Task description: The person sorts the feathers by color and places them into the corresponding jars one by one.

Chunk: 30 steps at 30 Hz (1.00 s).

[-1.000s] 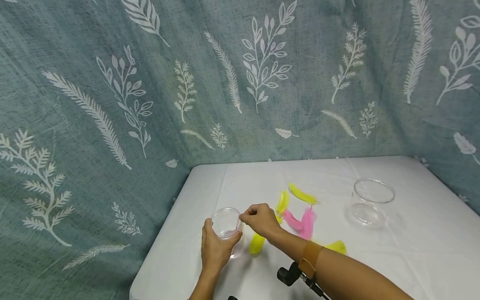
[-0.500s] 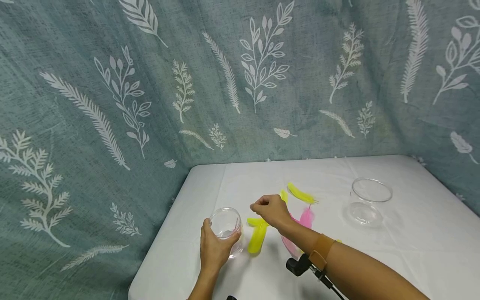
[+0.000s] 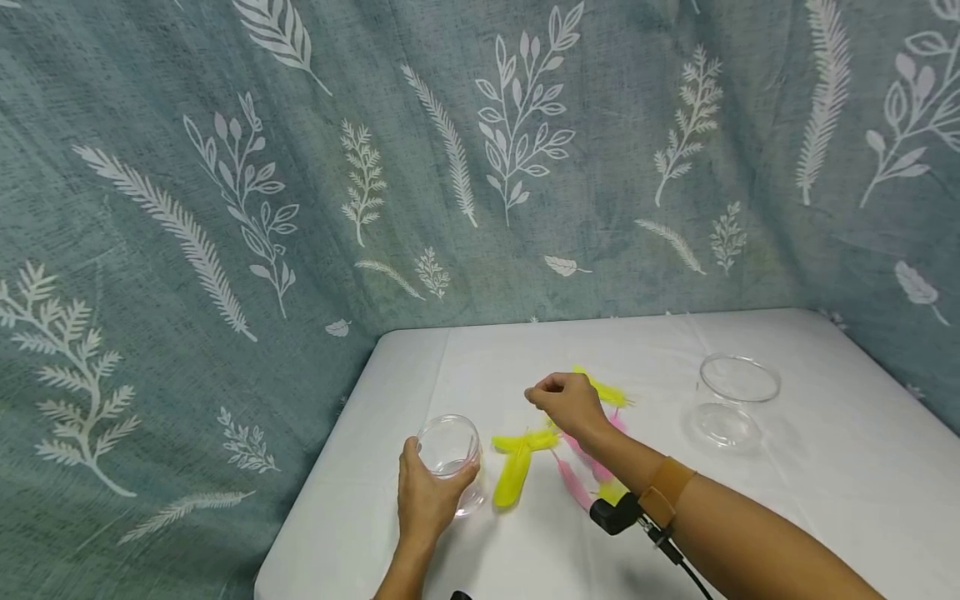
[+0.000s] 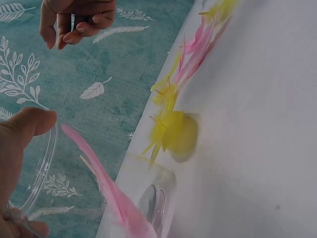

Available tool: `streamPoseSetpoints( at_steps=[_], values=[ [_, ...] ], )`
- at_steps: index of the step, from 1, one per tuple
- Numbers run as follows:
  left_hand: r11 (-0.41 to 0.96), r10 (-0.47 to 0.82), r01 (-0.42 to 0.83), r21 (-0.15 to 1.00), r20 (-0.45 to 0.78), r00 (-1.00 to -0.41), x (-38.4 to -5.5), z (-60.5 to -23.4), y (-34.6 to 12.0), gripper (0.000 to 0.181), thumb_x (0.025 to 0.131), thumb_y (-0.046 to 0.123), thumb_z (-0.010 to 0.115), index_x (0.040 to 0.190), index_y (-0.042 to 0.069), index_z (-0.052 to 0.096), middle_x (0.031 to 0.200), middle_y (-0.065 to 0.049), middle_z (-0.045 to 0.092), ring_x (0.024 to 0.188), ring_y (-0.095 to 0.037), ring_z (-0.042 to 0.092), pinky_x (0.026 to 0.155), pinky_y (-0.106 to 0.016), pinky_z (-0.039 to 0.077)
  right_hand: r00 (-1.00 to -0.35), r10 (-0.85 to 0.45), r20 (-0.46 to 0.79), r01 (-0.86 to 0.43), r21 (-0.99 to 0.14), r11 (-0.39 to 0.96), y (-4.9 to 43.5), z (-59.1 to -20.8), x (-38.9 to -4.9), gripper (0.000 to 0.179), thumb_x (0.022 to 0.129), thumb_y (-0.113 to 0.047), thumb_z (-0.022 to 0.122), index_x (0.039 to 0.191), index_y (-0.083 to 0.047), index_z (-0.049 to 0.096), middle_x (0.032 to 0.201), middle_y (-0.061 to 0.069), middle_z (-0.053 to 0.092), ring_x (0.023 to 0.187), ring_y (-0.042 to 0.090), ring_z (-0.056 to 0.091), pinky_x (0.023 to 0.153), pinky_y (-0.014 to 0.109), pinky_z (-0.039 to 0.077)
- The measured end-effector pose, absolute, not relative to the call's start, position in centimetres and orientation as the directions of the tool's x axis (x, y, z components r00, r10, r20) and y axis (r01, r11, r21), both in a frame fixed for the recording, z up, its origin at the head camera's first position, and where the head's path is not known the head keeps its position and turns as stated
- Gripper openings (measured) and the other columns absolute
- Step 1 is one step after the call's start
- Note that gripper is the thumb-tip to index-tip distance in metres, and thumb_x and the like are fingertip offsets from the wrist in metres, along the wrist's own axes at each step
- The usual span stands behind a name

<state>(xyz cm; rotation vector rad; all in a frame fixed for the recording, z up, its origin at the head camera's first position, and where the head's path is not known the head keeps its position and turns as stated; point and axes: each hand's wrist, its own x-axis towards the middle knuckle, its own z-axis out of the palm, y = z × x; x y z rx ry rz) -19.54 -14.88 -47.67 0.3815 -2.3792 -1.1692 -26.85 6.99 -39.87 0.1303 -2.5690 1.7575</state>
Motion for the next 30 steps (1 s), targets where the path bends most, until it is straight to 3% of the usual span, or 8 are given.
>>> streamPoseSetpoints(
  at_steps=[21,30],
  values=[
    [0.61,-0.426,-0.047,0.791,0.278,-0.861,-19.5,-47.5,-14.9,0.105,0.059,0.043,0.09,0.14,0.004,0.036,0.132,-0.018,0.047,0.116,-0.038,0.05,0.094,-0.057,0.04,-0.997,0.042,0.06,-0.043,-0.945,0.325,12.6,-39.1,-28.6,0.031,0.09,-0.029,0.066,0.1,0.0,0.069,0.096,0.012,0.065,0.087,0.028,0.058,0.075,0.037,0.05],
    [0.615,-0.426,-0.042,0.787,0.287,-0.858,-19.5,-47.6,-14.9,0.104,0.059,0.043,0.09,0.138,0.003,0.037,0.13,-0.018,0.048,0.115,-0.039,0.051,0.093,-0.057,0.041,-0.991,0.118,0.059,-0.017,-0.945,0.327,15.4,-38.9,-29.4,0.035,0.091,-0.033,0.065,0.1,0.0,0.068,0.094,0.012,0.064,0.093,0.031,0.056,0.08,0.038,0.047]
  ],
)
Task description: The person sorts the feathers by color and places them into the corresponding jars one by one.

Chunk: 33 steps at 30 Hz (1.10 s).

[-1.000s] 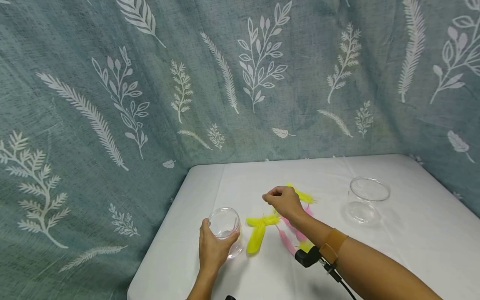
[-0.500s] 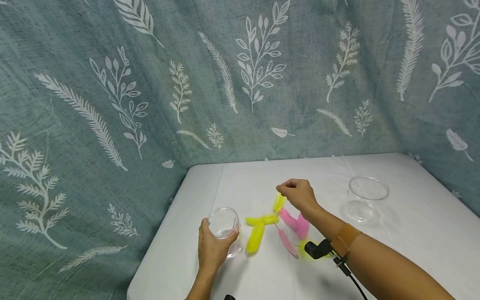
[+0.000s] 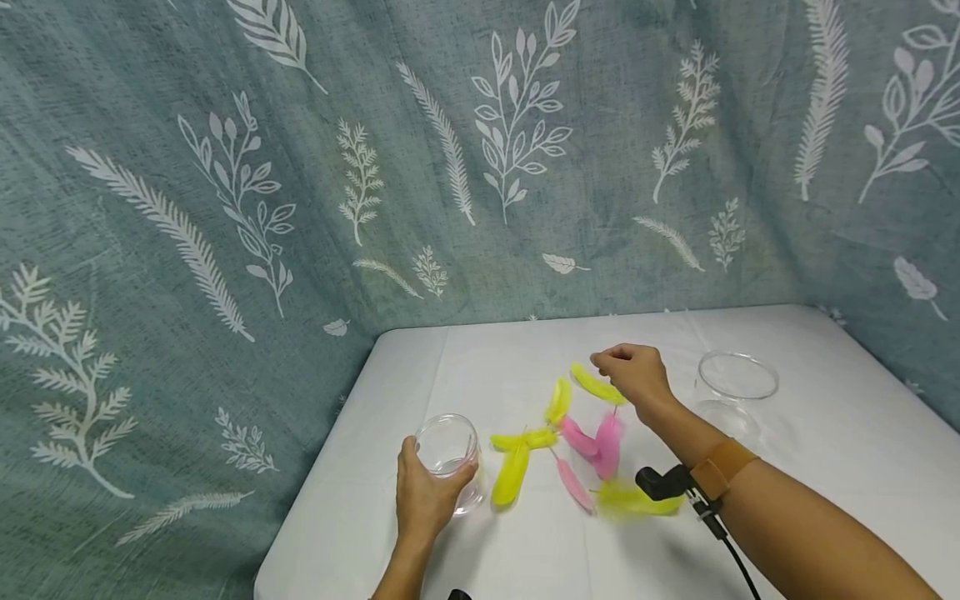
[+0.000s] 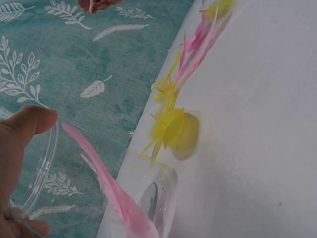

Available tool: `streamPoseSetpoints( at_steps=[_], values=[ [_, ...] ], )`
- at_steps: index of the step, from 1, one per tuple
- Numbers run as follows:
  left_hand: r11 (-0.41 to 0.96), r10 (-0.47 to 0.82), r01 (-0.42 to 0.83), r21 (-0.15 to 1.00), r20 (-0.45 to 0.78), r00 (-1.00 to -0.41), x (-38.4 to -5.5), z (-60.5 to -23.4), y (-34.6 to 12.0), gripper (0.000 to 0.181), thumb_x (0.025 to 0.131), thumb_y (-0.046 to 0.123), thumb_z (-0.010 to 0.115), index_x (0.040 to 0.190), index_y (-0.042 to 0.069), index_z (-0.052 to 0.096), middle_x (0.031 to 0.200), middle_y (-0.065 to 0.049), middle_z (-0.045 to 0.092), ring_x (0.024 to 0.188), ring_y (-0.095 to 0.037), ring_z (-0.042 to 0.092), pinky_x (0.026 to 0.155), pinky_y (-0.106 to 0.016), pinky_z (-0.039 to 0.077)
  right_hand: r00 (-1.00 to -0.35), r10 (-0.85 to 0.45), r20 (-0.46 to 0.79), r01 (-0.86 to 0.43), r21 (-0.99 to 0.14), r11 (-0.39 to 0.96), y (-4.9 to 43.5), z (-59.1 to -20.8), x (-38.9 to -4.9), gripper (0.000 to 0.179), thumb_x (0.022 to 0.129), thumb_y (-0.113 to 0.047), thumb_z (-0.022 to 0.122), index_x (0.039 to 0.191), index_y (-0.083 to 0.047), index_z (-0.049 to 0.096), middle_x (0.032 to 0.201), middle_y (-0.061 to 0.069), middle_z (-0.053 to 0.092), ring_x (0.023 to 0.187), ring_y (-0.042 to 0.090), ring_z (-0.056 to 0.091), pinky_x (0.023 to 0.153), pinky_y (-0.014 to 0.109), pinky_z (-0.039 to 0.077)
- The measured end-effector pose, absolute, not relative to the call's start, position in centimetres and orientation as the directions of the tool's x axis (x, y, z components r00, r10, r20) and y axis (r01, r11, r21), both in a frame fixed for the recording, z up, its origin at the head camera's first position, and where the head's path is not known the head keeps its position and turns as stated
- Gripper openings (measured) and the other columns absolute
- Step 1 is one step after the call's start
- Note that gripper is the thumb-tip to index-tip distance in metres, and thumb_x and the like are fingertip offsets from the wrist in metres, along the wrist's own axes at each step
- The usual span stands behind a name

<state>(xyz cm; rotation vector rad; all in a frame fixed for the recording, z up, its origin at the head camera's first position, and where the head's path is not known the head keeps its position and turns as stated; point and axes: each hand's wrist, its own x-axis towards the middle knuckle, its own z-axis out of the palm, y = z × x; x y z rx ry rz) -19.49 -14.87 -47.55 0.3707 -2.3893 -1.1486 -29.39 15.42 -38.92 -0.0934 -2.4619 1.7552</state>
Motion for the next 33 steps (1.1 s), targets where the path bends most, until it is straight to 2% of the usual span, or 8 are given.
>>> streamPoseSetpoints(
  at_steps=[10,19,27,33],
  values=[
    [0.61,-0.425,-0.04,0.792,0.283,-0.86,-19.6,-47.8,-14.9,0.103,0.058,0.045,0.09,0.138,0.006,0.038,0.129,-0.016,0.049,0.114,-0.037,0.052,0.091,-0.056,0.042,-0.981,0.192,-0.006,0.069,-0.943,0.325,18.1,-39.8,-29.7,0.039,0.091,-0.035,0.064,0.107,0.001,0.066,0.098,0.012,0.064,0.097,0.032,0.056,0.083,0.044,0.047],
    [0.612,-0.425,-0.042,0.79,0.283,-0.86,-19.6,-47.8,-15.0,0.103,0.058,0.045,0.09,0.138,0.006,0.037,0.129,-0.015,0.049,0.114,-0.037,0.051,0.091,-0.056,0.042,-0.973,0.232,0.0,0.082,-0.935,0.345,19.7,-41.3,-30.4,0.039,0.092,-0.033,0.062,0.108,0.002,0.066,0.102,0.015,0.065,0.098,0.029,0.058,0.086,0.04,0.049],
    [0.611,-0.429,-0.047,0.79,0.281,-0.859,-19.5,-47.7,-14.9,0.103,0.058,0.044,0.09,0.138,0.006,0.037,0.129,-0.016,0.049,0.115,-0.037,0.051,0.092,-0.057,0.041,-0.967,0.255,-0.012,0.119,-0.905,0.409,20.7,-42.7,-30.6,0.039,0.092,-0.035,0.061,0.106,0.002,0.066,0.097,0.013,0.067,0.096,0.032,0.06,0.081,0.043,0.049],
    [0.605,-0.436,-0.055,0.794,0.273,-0.858,-19.5,-47.7,-14.8,0.102,0.059,0.043,0.09,0.138,0.006,0.038,0.13,-0.016,0.049,0.115,-0.037,0.051,0.092,-0.057,0.041,-0.965,0.261,-0.036,0.151,-0.886,0.437,20.9,-43.9,-30.8,0.039,0.092,-0.036,0.062,0.103,0.001,0.067,0.095,0.012,0.067,0.094,0.031,0.058,0.074,0.041,0.047]
  ],
)
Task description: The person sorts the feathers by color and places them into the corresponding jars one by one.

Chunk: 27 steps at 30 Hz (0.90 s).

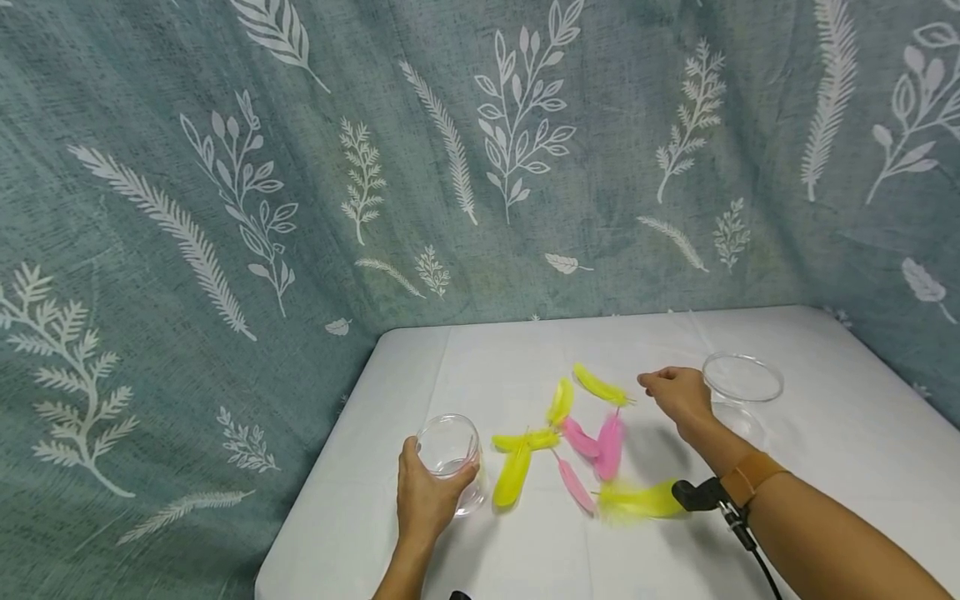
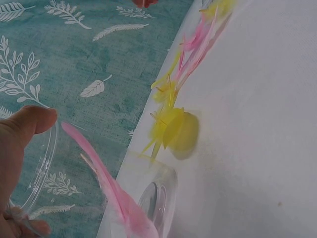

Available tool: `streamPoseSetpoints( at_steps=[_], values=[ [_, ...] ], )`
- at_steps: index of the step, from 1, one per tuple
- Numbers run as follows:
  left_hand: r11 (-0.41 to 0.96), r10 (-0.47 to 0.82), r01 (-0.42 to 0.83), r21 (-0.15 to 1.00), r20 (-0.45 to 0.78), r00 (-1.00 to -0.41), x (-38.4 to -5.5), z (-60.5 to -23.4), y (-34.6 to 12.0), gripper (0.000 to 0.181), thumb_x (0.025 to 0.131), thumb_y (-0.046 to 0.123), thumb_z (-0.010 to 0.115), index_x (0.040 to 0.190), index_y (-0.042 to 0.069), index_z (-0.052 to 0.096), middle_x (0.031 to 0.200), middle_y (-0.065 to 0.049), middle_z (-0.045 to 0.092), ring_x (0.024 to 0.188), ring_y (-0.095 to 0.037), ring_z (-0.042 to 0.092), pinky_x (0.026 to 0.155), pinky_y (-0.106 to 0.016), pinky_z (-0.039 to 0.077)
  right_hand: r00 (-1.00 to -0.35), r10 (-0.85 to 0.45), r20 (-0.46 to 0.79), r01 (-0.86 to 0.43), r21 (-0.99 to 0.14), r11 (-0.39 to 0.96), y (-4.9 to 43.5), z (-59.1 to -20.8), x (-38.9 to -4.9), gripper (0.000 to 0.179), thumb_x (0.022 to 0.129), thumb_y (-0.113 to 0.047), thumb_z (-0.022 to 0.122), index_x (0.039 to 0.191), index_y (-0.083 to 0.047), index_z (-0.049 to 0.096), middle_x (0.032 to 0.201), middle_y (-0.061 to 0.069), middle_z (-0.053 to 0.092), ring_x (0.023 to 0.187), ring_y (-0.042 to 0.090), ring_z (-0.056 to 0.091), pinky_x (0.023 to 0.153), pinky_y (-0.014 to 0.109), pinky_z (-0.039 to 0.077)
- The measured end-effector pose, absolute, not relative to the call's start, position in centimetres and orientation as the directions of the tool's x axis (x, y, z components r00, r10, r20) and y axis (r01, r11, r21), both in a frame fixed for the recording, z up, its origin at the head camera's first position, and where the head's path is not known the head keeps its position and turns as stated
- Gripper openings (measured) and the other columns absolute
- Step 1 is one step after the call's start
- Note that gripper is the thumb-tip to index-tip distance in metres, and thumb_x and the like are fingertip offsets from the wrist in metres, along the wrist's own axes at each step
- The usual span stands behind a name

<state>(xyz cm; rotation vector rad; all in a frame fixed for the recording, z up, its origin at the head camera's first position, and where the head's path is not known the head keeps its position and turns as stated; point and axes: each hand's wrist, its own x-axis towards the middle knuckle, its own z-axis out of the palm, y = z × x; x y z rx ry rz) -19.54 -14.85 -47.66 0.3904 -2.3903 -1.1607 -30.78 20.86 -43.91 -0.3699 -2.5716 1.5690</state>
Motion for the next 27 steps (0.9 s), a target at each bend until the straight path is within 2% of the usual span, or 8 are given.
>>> streamPoseSetpoints(
  at_steps=[6,19,27],
  values=[
    [0.607,-0.437,-0.055,0.792,0.276,-0.856,-19.6,-47.7,-14.9,0.103,0.058,0.042,0.091,0.138,0.006,0.037,0.13,-0.017,0.048,0.115,-0.038,0.051,0.093,-0.057,0.041,-0.96,0.271,-0.075,0.202,-0.855,0.477,20.6,-44.9,-31.1,0.039,0.091,-0.035,0.063,0.104,0.001,0.067,0.097,0.014,0.068,0.095,0.032,0.057,0.072,0.042,0.046],
    [0.611,-0.435,-0.044,0.791,0.289,-0.853,-19.6,-47.6,-14.8,0.104,0.058,0.045,0.09,0.139,0.005,0.037,0.131,-0.017,0.048,0.116,-0.037,0.05,0.094,-0.055,0.041,-0.97,0.212,-0.122,0.224,-0.787,0.574,20.5,-47.1,-31.7,0.039,0.09,-0.033,0.063,0.1,0.004,0.067,0.087,0.015,0.069,0.089,0.031,0.057,0.075,0.043,0.044],
    [0.611,-0.438,-0.054,0.79,0.28,-0.854,-19.6,-47.6,-14.9,0.105,0.058,0.045,0.09,0.139,0.005,0.037,0.131,-0.017,0.048,0.117,-0.039,0.05,0.092,-0.058,0.041,-0.966,0.187,-0.176,0.253,-0.773,0.581,19.9,-47.8,-31.6,0.038,0.086,-0.031,0.067,0.099,0.004,0.066,0.08,0.011,0.068,0.079,0.026,0.056,0.066,0.037,0.044]
  ],
)
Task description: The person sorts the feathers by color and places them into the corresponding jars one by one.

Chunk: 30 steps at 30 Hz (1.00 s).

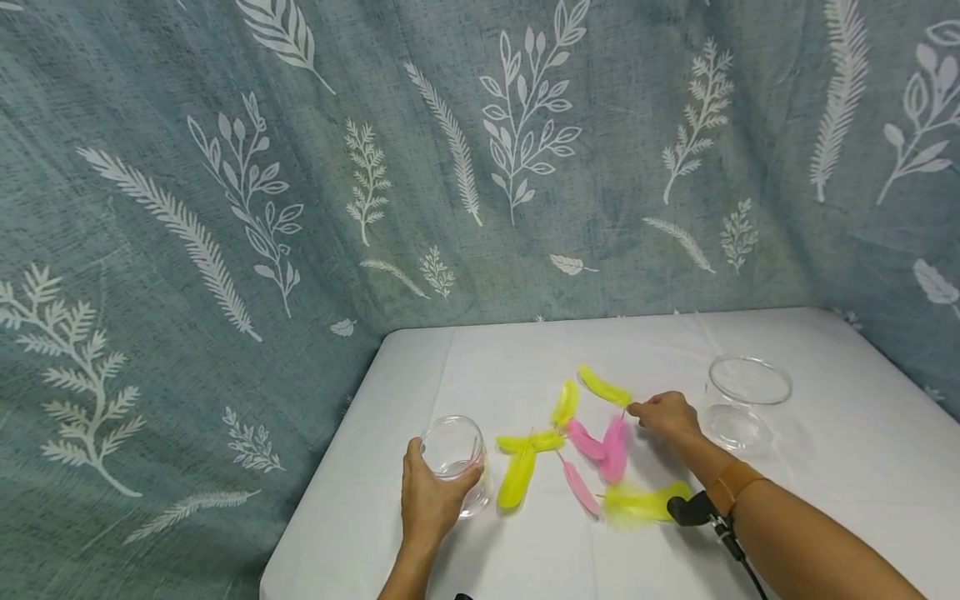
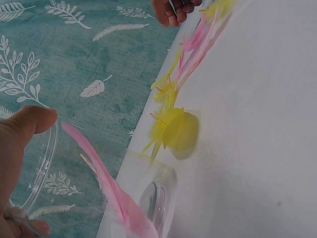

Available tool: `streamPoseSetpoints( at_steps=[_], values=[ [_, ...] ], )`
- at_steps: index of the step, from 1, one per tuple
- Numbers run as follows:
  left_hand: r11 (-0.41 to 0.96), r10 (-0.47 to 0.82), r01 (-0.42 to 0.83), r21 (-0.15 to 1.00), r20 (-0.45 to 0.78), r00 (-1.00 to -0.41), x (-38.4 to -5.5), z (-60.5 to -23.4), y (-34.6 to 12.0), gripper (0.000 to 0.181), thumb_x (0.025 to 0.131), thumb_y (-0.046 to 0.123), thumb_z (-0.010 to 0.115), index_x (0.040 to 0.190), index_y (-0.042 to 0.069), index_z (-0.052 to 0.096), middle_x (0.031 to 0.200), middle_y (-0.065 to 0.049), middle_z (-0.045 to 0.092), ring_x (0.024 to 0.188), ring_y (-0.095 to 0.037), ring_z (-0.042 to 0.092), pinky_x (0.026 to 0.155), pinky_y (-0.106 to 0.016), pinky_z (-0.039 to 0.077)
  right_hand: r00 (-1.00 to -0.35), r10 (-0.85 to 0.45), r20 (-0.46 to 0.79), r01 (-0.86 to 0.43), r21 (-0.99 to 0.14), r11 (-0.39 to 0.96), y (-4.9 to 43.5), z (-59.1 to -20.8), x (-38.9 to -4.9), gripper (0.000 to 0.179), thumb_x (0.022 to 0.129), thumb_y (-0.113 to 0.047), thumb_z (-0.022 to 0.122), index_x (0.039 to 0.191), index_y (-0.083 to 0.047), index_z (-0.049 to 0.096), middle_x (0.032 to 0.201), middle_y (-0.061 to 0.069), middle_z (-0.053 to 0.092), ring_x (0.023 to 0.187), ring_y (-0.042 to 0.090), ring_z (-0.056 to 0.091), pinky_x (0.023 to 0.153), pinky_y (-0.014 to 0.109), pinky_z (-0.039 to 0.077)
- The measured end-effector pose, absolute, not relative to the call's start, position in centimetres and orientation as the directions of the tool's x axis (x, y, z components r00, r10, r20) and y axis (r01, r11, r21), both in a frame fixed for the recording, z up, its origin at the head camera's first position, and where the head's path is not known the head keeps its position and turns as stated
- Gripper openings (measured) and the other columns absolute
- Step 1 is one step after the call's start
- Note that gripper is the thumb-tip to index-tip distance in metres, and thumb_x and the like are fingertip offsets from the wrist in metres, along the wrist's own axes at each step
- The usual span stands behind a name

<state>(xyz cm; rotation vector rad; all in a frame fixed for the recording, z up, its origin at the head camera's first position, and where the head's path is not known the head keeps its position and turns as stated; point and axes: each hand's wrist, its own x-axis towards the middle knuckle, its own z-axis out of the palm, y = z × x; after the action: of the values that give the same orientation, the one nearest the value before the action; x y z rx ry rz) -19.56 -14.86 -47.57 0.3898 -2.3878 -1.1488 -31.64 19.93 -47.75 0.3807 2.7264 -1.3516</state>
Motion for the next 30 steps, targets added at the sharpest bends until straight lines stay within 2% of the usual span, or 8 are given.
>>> streamPoseSetpoints(
  at_steps=[8,13,16,25,30],
  values=[
    [0.612,-0.444,-0.064,0.788,0.276,-0.853,-19.6,-47.6,-14.9,0.105,0.058,0.044,0.09,0.139,0.005,0.037,0.132,-0.017,0.048,0.116,-0.038,0.05,0.093,-0.057,0.041,-0.965,0.173,-0.194,0.26,-0.759,0.597,19.1,-48.5,-31.3,0.043,0.085,-0.029,0.068,0.102,0.009,0.062,0.073,0.009,0.067,0.072,0.024,0.059,0.063,0.035,0.045],
    [0.61,-0.442,-0.061,0.79,0.275,-0.854,-19.5,-47.6,-14.9,0.105,0.058,0.045,0.09,0.139,0.006,0.036,0.132,-0.016,0.048,0.117,-0.038,0.05,0.093,-0.057,0.041,-0.973,0.166,-0.159,0.229,-0.733,0.641,18.9,-49.0,-31.1,0.036,0.085,-0.03,0.068,0.092,0.006,0.065,0.069,0.006,0.064,0.069,0.023,0.057,0.062,0.036,0.044],
    [0.609,-0.441,-0.06,0.791,0.275,-0.854,-19.5,-47.6,-14.8,0.105,0.058,0.045,0.09,0.139,0.006,0.036,0.132,-0.016,0.048,0.117,-0.038,0.05,0.093,-0.057,0.041,-0.975,0.165,-0.151,0.223,-0.724,0.653,18.9,-49.0,-31.1,0.034,0.085,-0.029,0.068,0.088,0.005,0.066,0.07,0.007,0.062,0.069,0.024,0.056,0.061,0.037,0.045],
    [0.605,-0.441,-0.055,0.794,0.277,-0.854,-19.5,-47.6,-14.9,0.104,0.058,0.044,0.09,0.139,0.006,0.037,0.132,-0.016,0.048,0.117,-0.038,0.05,0.092,-0.057,0.041,-0.967,0.18,-0.18,0.254,-0.689,0.679,18.4,-49.0,-30.9,0.041,0.083,-0.031,0.07,0.096,0.007,0.061,0.081,0.013,0.058,0.072,0.026,0.052,0.066,0.039,0.044],
    [0.609,-0.437,-0.053,0.791,0.279,-0.855,-19.6,-47.7,-14.9,0.104,0.058,0.045,0.09,0.139,0.006,0.037,0.132,-0.016,0.048,0.118,-0.038,0.049,0.093,-0.057,0.04,-0.966,0.153,-0.207,0.254,-0.67,0.697,18.2,-49.2,-30.9,0.031,0.081,-0.025,0.071,0.088,0.004,0.063,0.078,0.011,0.058,0.071,0.026,0.052,0.06,0.036,0.044]
  ],
)
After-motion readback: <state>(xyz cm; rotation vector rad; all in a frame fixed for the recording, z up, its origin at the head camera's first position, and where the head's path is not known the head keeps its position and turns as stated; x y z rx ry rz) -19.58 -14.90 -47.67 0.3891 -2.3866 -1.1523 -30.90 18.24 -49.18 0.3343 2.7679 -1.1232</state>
